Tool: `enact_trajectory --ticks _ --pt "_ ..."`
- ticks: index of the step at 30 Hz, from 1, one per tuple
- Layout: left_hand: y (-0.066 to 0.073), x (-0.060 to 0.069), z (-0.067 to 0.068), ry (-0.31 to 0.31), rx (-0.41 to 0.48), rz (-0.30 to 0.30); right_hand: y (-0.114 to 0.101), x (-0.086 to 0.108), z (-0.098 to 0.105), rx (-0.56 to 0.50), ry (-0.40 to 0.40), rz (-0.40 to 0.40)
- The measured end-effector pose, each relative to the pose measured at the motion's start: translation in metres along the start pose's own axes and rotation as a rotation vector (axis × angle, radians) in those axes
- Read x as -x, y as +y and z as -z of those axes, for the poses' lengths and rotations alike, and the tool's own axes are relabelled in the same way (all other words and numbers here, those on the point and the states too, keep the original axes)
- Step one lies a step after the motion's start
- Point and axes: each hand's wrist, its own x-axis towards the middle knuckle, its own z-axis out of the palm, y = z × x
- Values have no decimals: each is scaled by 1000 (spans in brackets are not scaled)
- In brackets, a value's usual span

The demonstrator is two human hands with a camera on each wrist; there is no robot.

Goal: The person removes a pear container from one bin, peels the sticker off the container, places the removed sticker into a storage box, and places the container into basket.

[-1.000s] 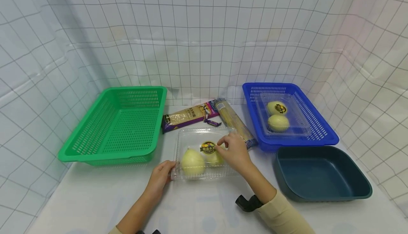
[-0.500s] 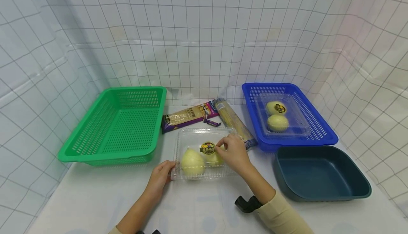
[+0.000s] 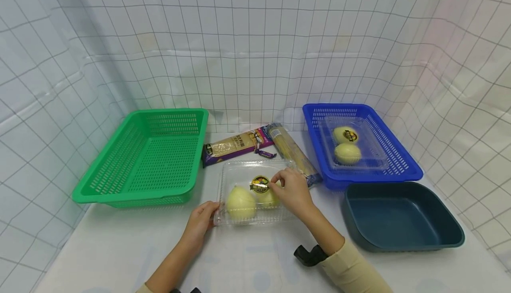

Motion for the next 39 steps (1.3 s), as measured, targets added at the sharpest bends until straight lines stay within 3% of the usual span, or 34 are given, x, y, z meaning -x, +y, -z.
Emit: enact_trajectory --ticks 19,39 --pt "-1 -1 1 7 -12 3 0 3 2 -121 54 61" --pt "0 -1 2 -1 -5 22 3 8 12 -330 -15 -31"
